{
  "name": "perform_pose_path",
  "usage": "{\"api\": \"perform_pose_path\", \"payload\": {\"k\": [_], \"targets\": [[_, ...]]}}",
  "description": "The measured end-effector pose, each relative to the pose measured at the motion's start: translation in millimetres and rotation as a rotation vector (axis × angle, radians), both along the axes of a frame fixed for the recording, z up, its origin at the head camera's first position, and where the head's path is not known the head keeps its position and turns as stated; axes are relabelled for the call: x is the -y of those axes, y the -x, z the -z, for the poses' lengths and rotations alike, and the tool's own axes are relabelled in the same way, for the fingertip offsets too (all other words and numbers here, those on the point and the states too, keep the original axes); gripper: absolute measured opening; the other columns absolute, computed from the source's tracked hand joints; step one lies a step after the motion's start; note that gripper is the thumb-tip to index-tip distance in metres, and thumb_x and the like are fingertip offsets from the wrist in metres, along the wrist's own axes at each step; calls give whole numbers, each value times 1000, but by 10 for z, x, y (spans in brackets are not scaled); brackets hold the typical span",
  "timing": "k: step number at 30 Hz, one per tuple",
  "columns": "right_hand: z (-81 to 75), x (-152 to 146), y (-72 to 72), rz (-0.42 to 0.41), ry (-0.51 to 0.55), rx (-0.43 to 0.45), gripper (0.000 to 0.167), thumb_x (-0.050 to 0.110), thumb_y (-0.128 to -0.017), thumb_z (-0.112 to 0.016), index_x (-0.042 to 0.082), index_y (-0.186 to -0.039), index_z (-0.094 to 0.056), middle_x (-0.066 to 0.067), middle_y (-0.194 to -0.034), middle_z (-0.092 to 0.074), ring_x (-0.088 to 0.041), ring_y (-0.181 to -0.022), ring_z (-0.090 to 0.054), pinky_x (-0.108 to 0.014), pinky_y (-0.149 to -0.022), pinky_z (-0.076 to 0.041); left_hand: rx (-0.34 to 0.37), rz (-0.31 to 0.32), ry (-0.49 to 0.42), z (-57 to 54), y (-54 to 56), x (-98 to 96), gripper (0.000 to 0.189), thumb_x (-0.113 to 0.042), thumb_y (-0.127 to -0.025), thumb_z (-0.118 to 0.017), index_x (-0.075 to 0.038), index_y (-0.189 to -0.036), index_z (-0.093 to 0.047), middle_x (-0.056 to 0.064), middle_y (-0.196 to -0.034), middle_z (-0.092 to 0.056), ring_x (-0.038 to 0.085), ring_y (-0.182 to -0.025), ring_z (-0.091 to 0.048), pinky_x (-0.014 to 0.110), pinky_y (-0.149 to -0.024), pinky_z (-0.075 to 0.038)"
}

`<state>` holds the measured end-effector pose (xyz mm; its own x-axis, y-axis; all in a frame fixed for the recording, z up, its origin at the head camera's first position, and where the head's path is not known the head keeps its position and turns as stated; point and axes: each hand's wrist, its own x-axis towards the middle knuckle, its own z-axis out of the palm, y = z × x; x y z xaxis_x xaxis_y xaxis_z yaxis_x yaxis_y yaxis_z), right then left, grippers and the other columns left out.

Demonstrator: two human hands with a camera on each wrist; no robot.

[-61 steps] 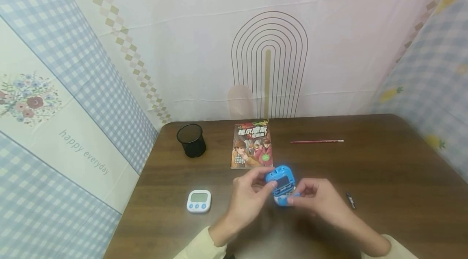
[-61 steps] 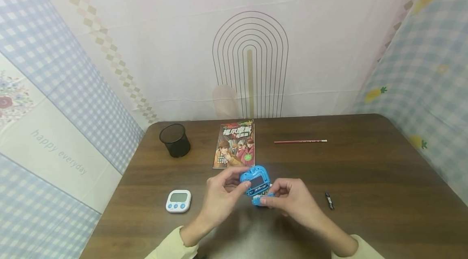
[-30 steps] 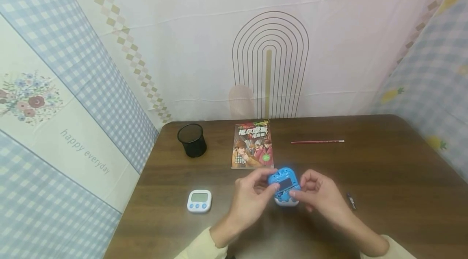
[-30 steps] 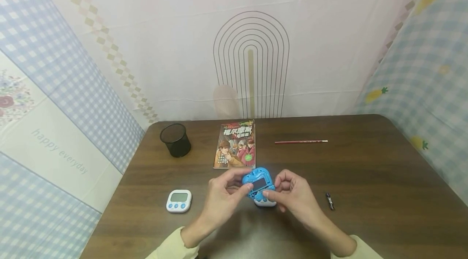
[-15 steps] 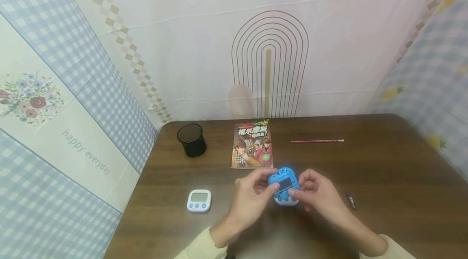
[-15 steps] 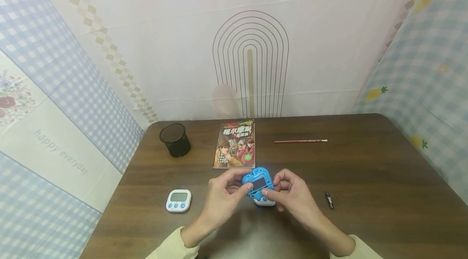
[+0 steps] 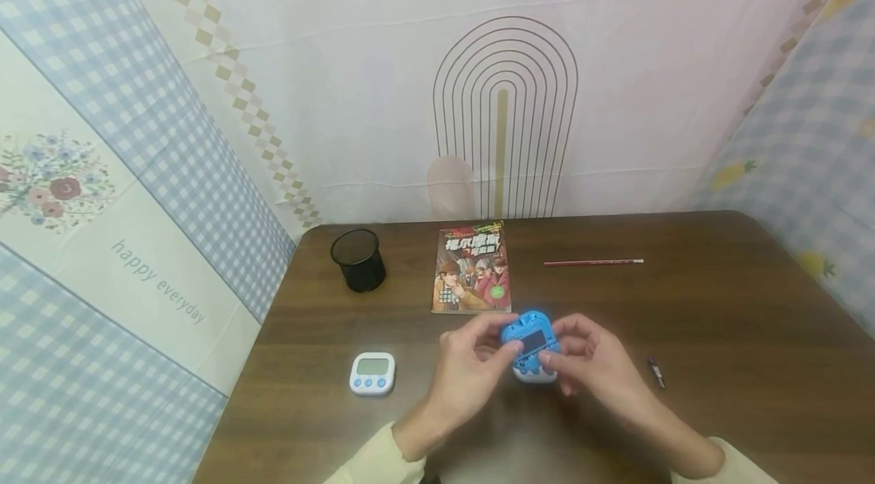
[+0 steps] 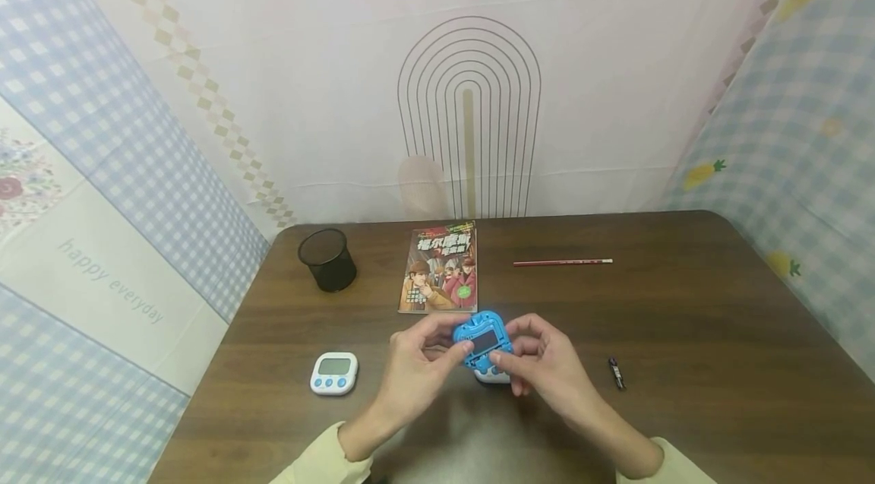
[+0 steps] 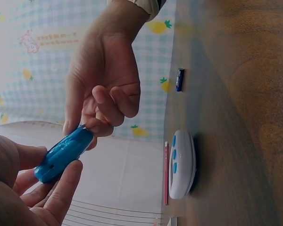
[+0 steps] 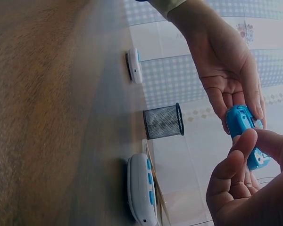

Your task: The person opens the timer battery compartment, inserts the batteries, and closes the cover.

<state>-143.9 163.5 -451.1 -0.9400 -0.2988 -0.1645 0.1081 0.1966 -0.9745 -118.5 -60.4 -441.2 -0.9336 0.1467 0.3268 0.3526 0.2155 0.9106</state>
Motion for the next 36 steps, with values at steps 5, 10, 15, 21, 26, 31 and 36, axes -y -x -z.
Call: {"api": "perform_pose_path", "payload": {"k": [5,10,15,21,26,31,36], "targets": [[1,-2,15,-29,0,-8,48,20,-96,-79,-2,-132,-56,-17,-93,-72,-24,-65,-66,-33,-60,-60,-2,0,-1,-2,-3,0,30,-11,-98,-77,-14,-127,-73,7,-110,-79,13,-94,-76,25,-80,-65],[35,0,7,-112,41,-41,46,19,-100,-73,-5,-136,-56,-23,-101,-73,-27,-75,-72,-37,-69,-65,-13,0,0,0,-4,-4,30,-10,-97,-77,-14,-127,-73,7,-110,-79,13,-94,-76,25,-80,-65],[59,-2,-9,-158,84,-82,45,17,-103,-70,-8,-137,-54,-25,-100,-72,-27,-77,-73,-38,-73,-65,-16,1,4,8,0,-11,29,-11,-98,-76,-14,-127,-73,6,-112,-79,13,-94,-76,25,-80,-65],[49,-7,-10,-148,76,-64,46,18,-103,-70,-8,-138,-54,-27,-101,-72,-27,-76,-72,-37,-76,-64,-16,1,3,-1,-10,-20,29,-11,-98,-76,-12,-127,-73,8,-112,-79,13,-94,-76,25,-80,-65],[40,-4,-18,-146,65,-63,47,18,-102,-71,-8,-138,-54,-24,-102,-73,-27,-75,-72,-36,-79,-64,-8,-1,4,7,-12,-21,29,-11,-98,-76,-13,-127,-73,7,-111,-79,12,-94,-76,25,-80,-65],[33,2,-26,-138,52,-53,47,19,-101,-73,-7,-136,-56,-22,-101,-74,-28,-75,-72,-36,-82,-63,5,5,4,15,-8,-24,29,-13,-99,-76,-15,-128,-72,6,-113,-79,12,-96,-76,27,-81,-65],[25,2,-27,-145,43,-66,48,19,-101,-72,-9,-136,-55,-23,-102,-74,-28,-75,-72,-35,-81,-62,8,8,3,15,-9,-23,28,-14,-99,-75,-15,-127,-72,6,-112,-79,12,-95,-75,28,-82,-65]]}}
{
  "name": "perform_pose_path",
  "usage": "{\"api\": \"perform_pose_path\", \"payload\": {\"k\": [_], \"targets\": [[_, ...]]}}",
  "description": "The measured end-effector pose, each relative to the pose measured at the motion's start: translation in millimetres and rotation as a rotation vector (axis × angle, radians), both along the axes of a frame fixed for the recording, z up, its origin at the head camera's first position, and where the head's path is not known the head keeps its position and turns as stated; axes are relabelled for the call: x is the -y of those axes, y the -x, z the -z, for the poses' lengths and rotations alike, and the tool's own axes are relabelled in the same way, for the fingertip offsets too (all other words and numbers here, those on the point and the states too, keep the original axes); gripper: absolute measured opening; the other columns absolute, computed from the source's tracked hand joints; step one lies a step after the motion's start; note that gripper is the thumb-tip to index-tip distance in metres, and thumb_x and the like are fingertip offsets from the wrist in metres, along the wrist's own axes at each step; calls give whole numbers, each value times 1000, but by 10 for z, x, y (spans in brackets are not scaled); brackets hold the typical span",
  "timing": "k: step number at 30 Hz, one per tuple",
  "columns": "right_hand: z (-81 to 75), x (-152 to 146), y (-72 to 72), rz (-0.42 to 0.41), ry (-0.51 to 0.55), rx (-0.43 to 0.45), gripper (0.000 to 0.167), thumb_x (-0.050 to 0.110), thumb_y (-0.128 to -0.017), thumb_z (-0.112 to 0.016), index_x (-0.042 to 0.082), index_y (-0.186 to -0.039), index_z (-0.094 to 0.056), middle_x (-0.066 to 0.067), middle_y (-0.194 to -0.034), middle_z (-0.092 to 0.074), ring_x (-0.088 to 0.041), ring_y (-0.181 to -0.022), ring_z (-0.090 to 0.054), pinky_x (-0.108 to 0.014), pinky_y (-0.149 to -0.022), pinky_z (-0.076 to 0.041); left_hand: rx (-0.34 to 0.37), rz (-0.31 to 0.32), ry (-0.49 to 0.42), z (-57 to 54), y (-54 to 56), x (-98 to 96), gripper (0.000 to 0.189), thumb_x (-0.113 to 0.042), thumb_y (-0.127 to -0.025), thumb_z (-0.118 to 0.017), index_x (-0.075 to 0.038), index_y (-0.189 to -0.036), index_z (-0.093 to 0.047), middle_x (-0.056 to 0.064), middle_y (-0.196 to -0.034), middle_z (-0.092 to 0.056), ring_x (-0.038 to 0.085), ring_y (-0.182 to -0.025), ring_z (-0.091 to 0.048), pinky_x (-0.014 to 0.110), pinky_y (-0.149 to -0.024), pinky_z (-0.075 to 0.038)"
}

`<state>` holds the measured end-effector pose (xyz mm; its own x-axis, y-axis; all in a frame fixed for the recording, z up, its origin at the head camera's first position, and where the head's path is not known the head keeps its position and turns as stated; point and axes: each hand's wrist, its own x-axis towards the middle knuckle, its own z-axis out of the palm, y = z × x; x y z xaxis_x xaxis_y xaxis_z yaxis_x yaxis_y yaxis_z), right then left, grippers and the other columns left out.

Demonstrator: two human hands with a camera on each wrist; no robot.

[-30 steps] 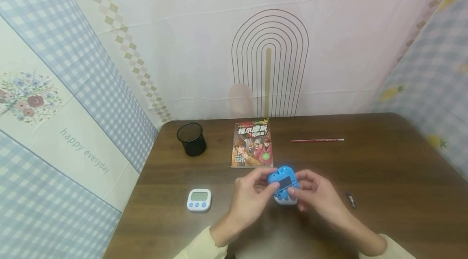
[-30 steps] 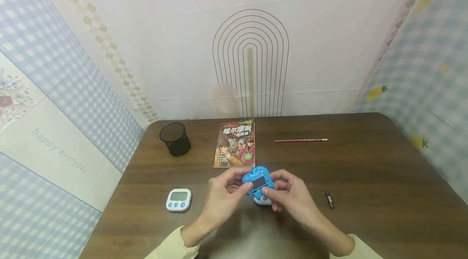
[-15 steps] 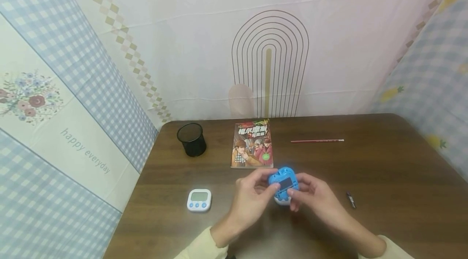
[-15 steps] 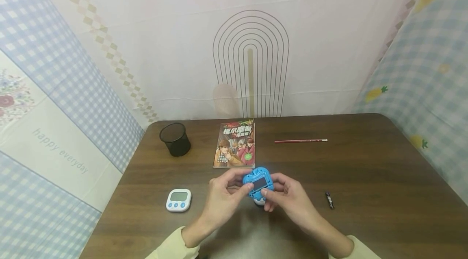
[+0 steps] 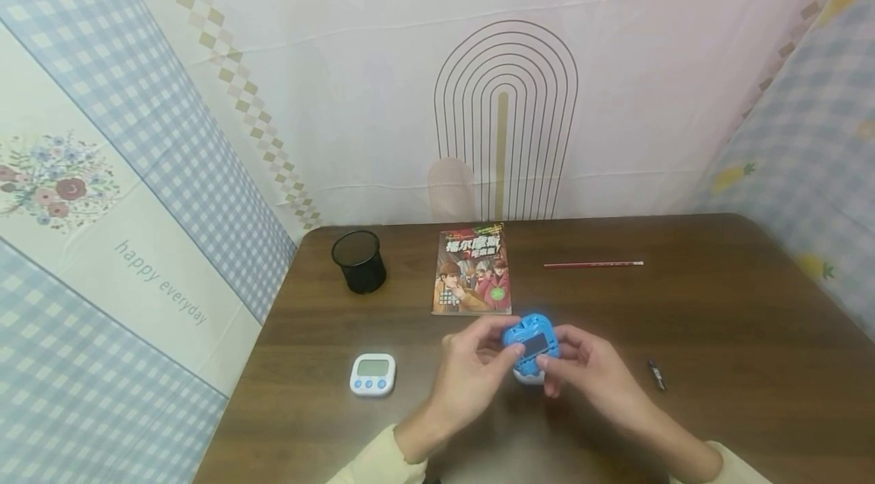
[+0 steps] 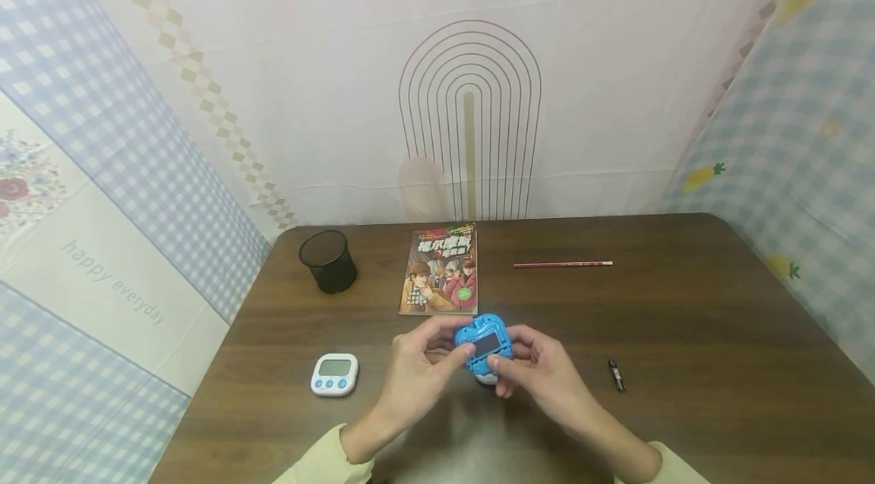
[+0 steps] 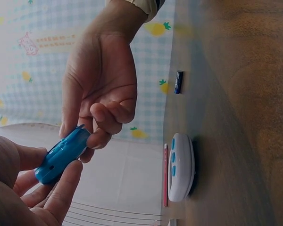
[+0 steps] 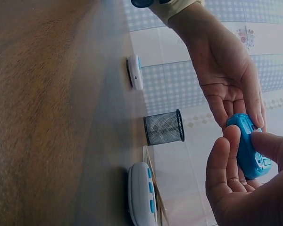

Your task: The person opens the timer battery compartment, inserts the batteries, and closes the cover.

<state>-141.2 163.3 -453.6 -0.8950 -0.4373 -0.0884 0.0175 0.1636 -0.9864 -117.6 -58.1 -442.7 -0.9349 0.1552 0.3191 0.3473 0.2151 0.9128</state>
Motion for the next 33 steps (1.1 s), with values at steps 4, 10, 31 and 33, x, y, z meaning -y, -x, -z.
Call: {"api": "perform_pose_path", "payload": {"k": [4,10,31,33], "targets": [[-9,5,-9,9,-2,21,48,20,-101,-73,-8,-136,-55,-23,-102,-74,-28,-75,-72,-35,-82,-62,-5,-1,3,6,-4,-4,28,-14,-100,-75,-14,-127,-72,6,-111,-79,11,-95,-75,25,-81,-65],[-10,6,-19,-7,14,2,50,18,-101,-72,-12,-137,-53,-21,-104,-75,-27,-74,-71,-35,-80,-63,4,-3,1,18,-9,-13,28,-15,-100,-75,-15,-127,-72,7,-110,-79,11,-94,-75,24,-81,-64],[76,107,-138,149,19,-184,44,13,-103,-70,-2,-140,-52,-15,-102,-76,-26,-66,-70,-33,-64,-63,67,-36,-63,-4,-21,-40,29,-13,-97,-77,-11,-126,-72,7,-109,-79,10,-93,-75,24,-85,-63],[77,116,-150,164,18,-191,46,14,-104,-69,0,-142,-50,-16,-103,-75,-26,-65,-69,-33,-63,-63,112,-43,-86,-19,-23,-45,29,-12,-97,-78,-11,-125,-73,7,-109,-78,10,-94,-74,24,-87,-63]]}}
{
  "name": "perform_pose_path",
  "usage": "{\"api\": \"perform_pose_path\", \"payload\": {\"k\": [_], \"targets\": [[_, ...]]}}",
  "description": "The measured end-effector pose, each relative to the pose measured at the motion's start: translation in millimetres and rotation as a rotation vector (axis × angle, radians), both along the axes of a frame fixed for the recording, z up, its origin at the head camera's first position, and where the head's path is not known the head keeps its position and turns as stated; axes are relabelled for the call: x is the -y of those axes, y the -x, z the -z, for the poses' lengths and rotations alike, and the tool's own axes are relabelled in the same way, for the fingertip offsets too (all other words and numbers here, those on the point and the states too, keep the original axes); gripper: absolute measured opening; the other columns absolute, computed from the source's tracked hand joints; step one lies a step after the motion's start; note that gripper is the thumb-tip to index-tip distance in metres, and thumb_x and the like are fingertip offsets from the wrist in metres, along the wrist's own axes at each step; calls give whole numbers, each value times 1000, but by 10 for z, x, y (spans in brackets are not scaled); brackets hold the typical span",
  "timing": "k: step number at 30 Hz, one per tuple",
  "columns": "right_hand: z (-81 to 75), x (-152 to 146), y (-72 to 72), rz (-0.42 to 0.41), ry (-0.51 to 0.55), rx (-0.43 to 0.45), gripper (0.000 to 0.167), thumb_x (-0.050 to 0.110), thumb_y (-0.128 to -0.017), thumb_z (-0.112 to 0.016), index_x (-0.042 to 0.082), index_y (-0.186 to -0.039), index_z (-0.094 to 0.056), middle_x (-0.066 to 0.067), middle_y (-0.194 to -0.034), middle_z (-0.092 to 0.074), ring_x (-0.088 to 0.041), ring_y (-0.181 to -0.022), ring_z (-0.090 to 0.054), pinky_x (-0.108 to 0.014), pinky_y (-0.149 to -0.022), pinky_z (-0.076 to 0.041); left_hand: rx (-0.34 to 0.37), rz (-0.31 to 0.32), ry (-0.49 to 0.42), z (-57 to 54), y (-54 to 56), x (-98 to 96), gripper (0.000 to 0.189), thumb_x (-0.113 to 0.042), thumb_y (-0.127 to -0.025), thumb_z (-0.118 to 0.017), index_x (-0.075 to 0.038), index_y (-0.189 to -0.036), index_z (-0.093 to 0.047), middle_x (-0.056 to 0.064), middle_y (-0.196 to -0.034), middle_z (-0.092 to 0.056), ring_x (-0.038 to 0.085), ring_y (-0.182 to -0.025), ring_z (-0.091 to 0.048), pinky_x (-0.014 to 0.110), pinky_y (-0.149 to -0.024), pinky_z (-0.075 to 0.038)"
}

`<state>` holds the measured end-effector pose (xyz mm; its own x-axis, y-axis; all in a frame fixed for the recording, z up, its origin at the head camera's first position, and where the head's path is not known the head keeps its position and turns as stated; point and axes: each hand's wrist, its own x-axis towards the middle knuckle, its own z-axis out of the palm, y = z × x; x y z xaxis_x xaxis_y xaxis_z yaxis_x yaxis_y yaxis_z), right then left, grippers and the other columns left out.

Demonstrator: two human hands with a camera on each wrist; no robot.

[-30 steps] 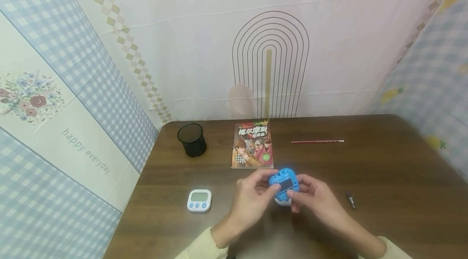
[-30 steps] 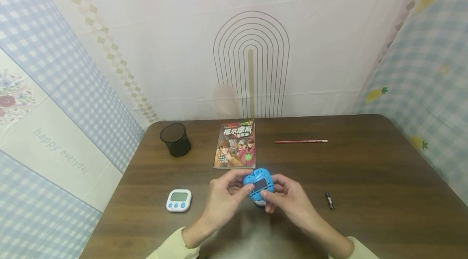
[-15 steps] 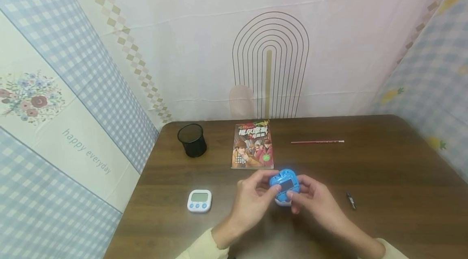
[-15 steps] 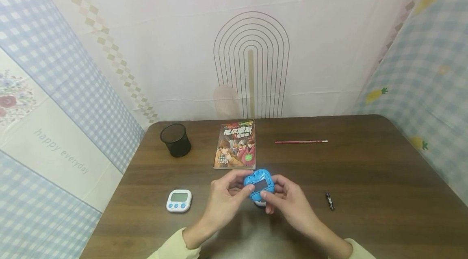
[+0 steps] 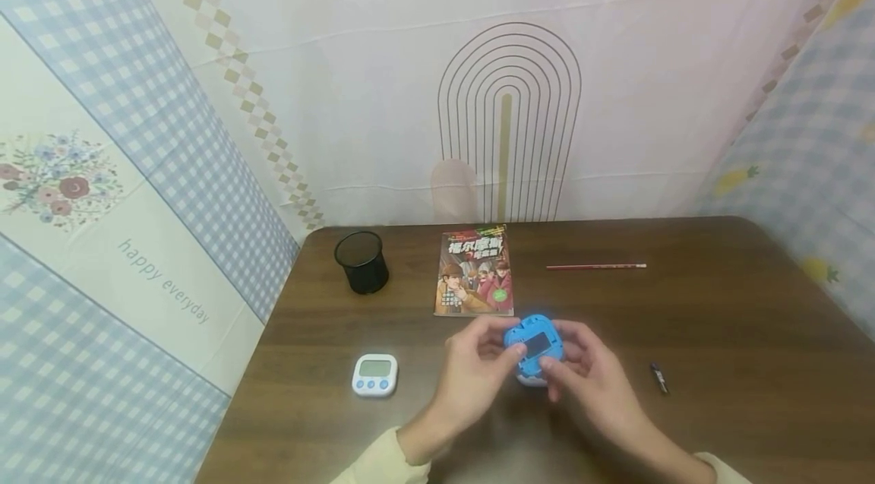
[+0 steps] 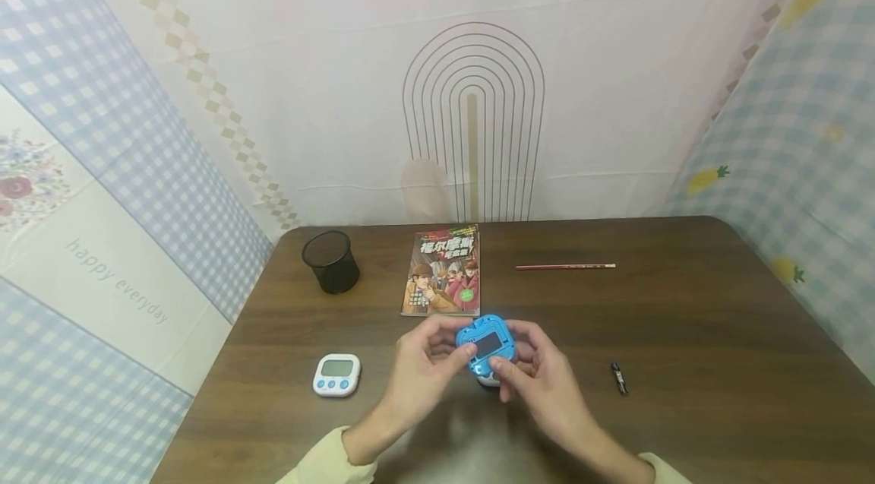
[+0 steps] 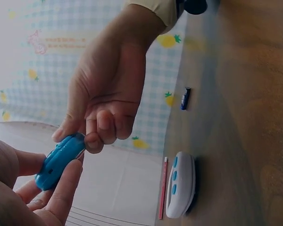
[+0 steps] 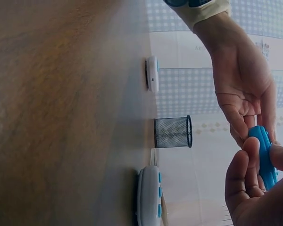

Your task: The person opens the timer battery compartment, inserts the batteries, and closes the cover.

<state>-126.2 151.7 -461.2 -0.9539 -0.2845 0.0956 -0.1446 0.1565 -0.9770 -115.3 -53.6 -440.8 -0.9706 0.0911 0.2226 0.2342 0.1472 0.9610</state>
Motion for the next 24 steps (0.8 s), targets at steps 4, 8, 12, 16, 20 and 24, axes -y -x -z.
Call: {"api": "perform_pose_path", "payload": {"k": [4,8,12,16,20,24], "targets": [[-12,10,-23,19,-11,13,46,16,-104,-69,2,-143,-49,-16,-103,-75,-27,-63,-68,-32,-60,-61,40,-8,-24,-23,-7,-9,28,-12,-96,-78,-10,-124,-73,10,-108,-77,12,-94,-74,23,-87,-62],[-18,11,-33,23,-15,11,46,15,-104,-69,2,-143,-49,-16,-100,-75,-25,-62,-67,-32,-57,-59,49,-6,-34,-35,-16,-15,28,-12,-97,-78,-10,-124,-74,11,-109,-77,13,-95,-74,23,-87,-62],[-6,1,-25,19,-19,2,46,14,-104,-69,2,-144,-49,-14,-96,-74,-24,-60,-66,-32,-55,-58,44,-6,-45,-27,-17,-24,27,-11,-96,-78,-9,-123,-74,11,-108,-77,13,-94,-74,23,-86,-62],[-1,-9,-25,17,-21,5,47,13,-103,-69,2,-144,-49,-13,-93,-74,-23,-59,-65,-32,-56,-59,36,0,-56,-13,-12,-36,27,-10,-96,-78,-8,-123,-73,11,-108,-77,13,-93,-74,24,-84,-63],[-5,-15,-29,-5,-17,-11,47,12,-103,-69,0,-144,-49,-16,-91,-72,-23,-59,-65,-32,-55,-58,25,10,-49,-7,-2,-30,27,-9,-96,-78,-6,-122,-73,12,-109,-77,13,-93,-74,24,-83,-63],[-11,-6,-14,-35,-30,-72,47,10,-101,-71,1,-142,-51,-19,-94,-74,-22,-61,-67,-33,-55,-59,-9,7,-15,-20,18,9,27,-7,-94,-79,-6,-120,-74,10,-110,-77,13,-94,-73,25,-87,-62]]}}
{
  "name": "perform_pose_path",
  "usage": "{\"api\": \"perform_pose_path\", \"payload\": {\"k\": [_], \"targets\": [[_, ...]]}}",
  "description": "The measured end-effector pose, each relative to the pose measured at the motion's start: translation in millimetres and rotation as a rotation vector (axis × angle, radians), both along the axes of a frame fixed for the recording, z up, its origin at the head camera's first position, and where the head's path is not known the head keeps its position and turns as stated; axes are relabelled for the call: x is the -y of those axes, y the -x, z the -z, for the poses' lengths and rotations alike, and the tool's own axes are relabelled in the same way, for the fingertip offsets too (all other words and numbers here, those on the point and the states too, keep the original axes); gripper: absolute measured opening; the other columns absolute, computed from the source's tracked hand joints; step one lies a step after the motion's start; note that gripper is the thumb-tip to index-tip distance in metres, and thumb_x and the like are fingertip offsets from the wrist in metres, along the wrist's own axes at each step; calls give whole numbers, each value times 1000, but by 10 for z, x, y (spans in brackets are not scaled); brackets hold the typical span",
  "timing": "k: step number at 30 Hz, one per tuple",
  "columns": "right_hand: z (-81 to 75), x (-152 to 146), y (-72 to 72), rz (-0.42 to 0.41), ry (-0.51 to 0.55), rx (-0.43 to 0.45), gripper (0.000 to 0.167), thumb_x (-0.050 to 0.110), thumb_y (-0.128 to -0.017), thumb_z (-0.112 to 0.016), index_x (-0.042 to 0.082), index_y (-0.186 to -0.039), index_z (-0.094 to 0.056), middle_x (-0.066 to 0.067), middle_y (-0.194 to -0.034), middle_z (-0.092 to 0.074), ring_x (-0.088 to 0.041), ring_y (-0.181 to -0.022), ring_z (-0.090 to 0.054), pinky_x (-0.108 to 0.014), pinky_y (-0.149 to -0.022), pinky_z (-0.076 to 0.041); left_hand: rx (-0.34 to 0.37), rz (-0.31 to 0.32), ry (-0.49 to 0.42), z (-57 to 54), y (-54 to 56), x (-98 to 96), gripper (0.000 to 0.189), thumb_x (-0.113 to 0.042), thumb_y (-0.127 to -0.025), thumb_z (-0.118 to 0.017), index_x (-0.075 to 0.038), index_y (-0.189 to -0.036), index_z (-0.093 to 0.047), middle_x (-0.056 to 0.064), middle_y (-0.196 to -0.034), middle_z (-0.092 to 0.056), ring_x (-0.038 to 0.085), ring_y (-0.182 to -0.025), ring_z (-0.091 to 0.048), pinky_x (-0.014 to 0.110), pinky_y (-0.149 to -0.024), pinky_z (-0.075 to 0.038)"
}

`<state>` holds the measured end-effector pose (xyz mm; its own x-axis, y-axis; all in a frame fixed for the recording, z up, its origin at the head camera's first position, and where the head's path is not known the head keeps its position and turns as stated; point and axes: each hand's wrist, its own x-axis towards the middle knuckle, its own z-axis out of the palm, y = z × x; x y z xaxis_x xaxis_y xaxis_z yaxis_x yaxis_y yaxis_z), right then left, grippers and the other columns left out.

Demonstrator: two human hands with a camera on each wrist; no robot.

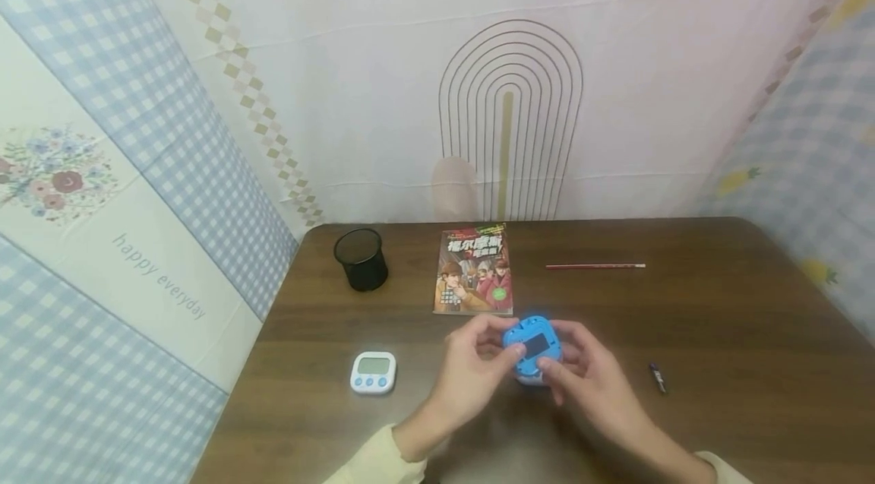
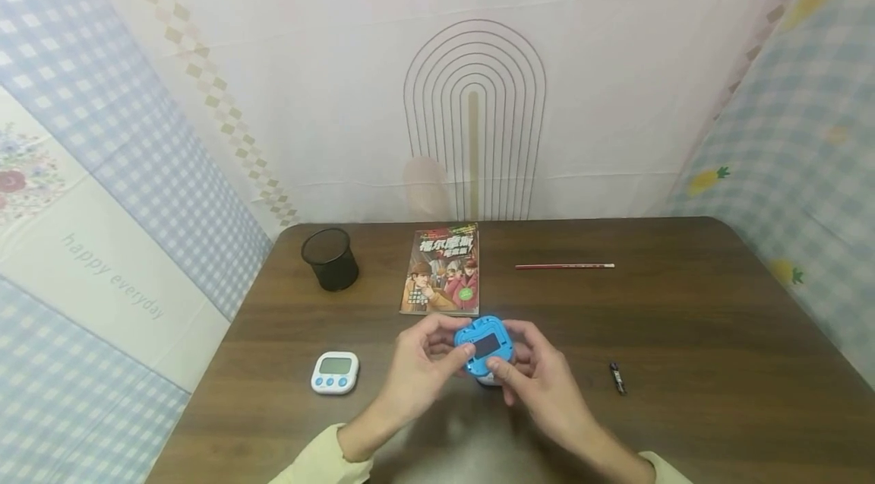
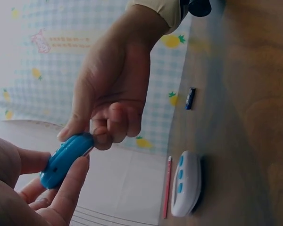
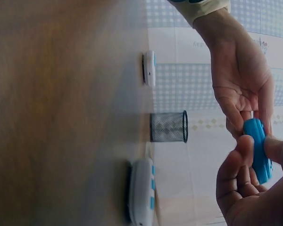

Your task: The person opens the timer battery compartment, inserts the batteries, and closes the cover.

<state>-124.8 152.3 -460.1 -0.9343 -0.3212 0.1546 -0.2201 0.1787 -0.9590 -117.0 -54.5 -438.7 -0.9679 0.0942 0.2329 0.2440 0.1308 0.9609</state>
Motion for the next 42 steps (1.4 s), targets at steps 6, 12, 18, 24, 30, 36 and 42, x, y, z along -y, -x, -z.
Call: {"api": "perform_pose_path", "payload": {"k": [6,12,18,24,30,36,42], "targets": [[-10,5,55,86,-138,-369,60,3,-85,-87,10,-139,-61,0,-105,-74,-8,-80,-67,-24,-66,-60,-13,12,5,-27,14,39,28,-8,-93,-80,-8,-120,-75,9,-110,-76,12,-93,-73,26,-87,-63],[-20,-27,86,64,-183,-595,76,-1,-72,-96,14,-140,-66,0,-123,-67,-8,-85,-64,-21,-70,-60,-4,6,2,-13,19,22,29,-8,-92,-81,-5,-120,-73,9,-110,-76,13,-93,-74,26,-86,-63],[-18,-40,89,48,-165,-518,74,1,-75,-95,14,-142,-65,0,-125,-68,-9,-87,-66,-24,-72,-63,65,34,-71,-29,3,17,29,-12,-100,-73,-5,-127,-67,17,-105,-77,12,-86,-76,35,-78,-67],[-83,-107,86,-19,-53,-138,63,11,-88,-87,15,-146,-62,-14,-131,-69,-14,-97,-74,-29,-81,-66,66,60,-124,-64,-26,5,28,-8,-104,-64,-2,-130,-58,21,-113,-77,15,-92,-76,36,-79,-67],[-126,-182,127,-150,142,83,49,3,-102,-66,5,-150,-53,-14,-140,-66,-24,-111,-74,-43,-88,-66,-94,66,-5,-30,-58,-12,29,-9,-96,-74,-9,-124,-65,7,-123,-74,16,-106,-73,30,-85,-65],[-128,-172,148,-278,302,179,40,2,-109,-49,-1,-149,-47,-11,-136,-69,-31,-112,-73,-49,-91,-64,-307,62,152,18,-80,-44,31,-5,-89,-81,-13,-116,-68,2,-127,-69,17,-116,-69,27,-85,-64],[-129,-163,144,-296,308,189,36,6,-112,-44,2,-147,-49,-13,-132,-70,-29,-108,-74,-46,-90,-65,-390,21,283,30,-79,-63,35,-6,-85,-86,-13,-114,-67,2,-131,-65,19,-123,-66,28,-95,-61]]}}
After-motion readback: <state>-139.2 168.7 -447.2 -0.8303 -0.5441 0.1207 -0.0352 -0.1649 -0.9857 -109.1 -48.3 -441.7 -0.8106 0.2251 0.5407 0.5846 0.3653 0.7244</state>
